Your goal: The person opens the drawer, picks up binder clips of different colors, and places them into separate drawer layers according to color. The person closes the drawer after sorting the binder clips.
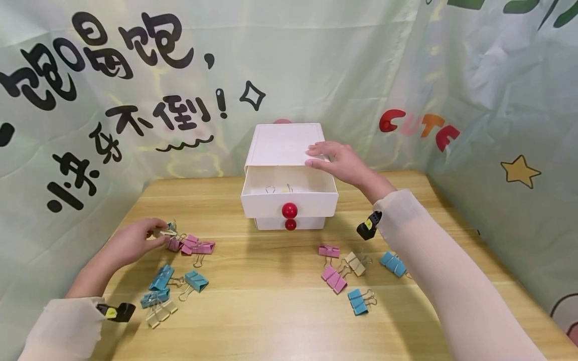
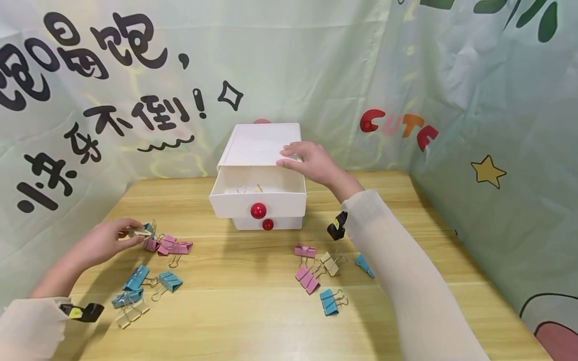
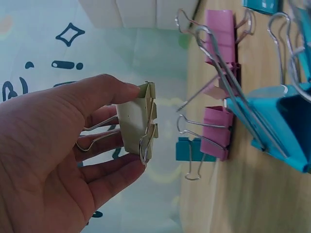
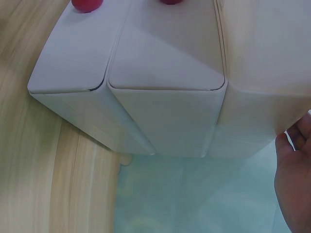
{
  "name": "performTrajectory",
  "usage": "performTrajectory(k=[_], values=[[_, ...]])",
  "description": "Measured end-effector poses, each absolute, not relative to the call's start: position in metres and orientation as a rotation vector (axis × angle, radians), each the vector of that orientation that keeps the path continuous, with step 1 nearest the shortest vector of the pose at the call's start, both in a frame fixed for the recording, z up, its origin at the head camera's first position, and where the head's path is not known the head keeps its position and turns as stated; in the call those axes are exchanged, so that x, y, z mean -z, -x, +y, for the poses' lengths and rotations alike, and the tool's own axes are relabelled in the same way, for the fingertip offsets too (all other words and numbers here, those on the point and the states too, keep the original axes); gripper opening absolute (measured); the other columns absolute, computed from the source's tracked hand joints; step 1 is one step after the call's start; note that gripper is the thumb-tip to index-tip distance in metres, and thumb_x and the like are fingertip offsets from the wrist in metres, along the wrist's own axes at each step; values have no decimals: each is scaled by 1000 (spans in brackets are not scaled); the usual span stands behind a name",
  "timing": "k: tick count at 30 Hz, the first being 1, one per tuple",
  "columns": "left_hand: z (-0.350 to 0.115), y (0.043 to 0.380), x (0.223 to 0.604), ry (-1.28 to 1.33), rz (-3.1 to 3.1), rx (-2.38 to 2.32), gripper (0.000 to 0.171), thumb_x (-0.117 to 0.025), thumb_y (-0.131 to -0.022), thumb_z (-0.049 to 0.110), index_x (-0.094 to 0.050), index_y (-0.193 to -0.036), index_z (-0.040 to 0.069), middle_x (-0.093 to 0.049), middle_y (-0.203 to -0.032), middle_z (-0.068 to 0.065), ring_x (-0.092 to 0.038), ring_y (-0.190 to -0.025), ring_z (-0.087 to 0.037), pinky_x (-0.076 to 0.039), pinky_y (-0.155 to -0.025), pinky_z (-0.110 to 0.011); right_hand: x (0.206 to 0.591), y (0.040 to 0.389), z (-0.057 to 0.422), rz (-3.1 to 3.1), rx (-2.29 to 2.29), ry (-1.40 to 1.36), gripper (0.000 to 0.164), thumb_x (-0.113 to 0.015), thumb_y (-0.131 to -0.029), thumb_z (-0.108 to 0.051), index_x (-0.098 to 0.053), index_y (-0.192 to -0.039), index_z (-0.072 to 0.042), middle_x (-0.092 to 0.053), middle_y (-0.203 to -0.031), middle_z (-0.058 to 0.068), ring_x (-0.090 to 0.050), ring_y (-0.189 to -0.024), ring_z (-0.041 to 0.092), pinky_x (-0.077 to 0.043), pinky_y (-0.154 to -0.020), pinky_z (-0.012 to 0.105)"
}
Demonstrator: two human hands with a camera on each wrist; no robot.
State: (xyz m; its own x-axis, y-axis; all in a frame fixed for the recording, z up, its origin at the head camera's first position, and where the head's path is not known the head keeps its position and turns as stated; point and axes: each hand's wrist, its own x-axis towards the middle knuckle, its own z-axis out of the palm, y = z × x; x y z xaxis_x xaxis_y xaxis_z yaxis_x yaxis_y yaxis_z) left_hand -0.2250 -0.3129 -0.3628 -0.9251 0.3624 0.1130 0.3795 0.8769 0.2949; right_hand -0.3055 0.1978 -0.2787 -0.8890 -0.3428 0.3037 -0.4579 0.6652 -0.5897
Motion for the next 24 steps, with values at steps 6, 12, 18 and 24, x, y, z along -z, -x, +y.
performTrajectory(k=[6,12,18,24], values=[[-305,224,353,628,-2941,508,30,-69,-92,25,-66,-112,3,-67,-105,-13,-62,-95,-36,-49,-81,-55,280,306,198,-2711,-1025,-663,58,-65,-87,-58,-66,-129,-19,-55,-140,-4,-39,-137,17,-28,-112,49],[-293,224,342,659,-2899,509,31,-68,-93,32,-67,-110,6,-68,-105,-11,-63,-95,-34,-50,-80,-54,279,307,198,-2713,-1016,-661,58,-65,-87,-58,-66,-129,-18,-54,-140,-3,-38,-137,18,-27,-113,50],[-280,225,329,706,-2865,483,32,-67,-94,33,-68,-111,6,-68,-106,-11,-63,-94,-32,-50,-78,-53,279,306,198,-2724,-1029,-641,60,-65,-86,-60,-65,-130,-19,-54,-141,-4,-38,-137,18,-27,-113,51],[-268,226,319,717,-2842,459,34,-66,-94,34,-67,-113,6,-67,-111,-12,-62,-97,-32,-50,-81,-52,279,306,198,-2725,-1032,-642,60,-65,-86,-61,-65,-130,-20,-53,-141,-4,-37,-138,18,-27,-113,51]])
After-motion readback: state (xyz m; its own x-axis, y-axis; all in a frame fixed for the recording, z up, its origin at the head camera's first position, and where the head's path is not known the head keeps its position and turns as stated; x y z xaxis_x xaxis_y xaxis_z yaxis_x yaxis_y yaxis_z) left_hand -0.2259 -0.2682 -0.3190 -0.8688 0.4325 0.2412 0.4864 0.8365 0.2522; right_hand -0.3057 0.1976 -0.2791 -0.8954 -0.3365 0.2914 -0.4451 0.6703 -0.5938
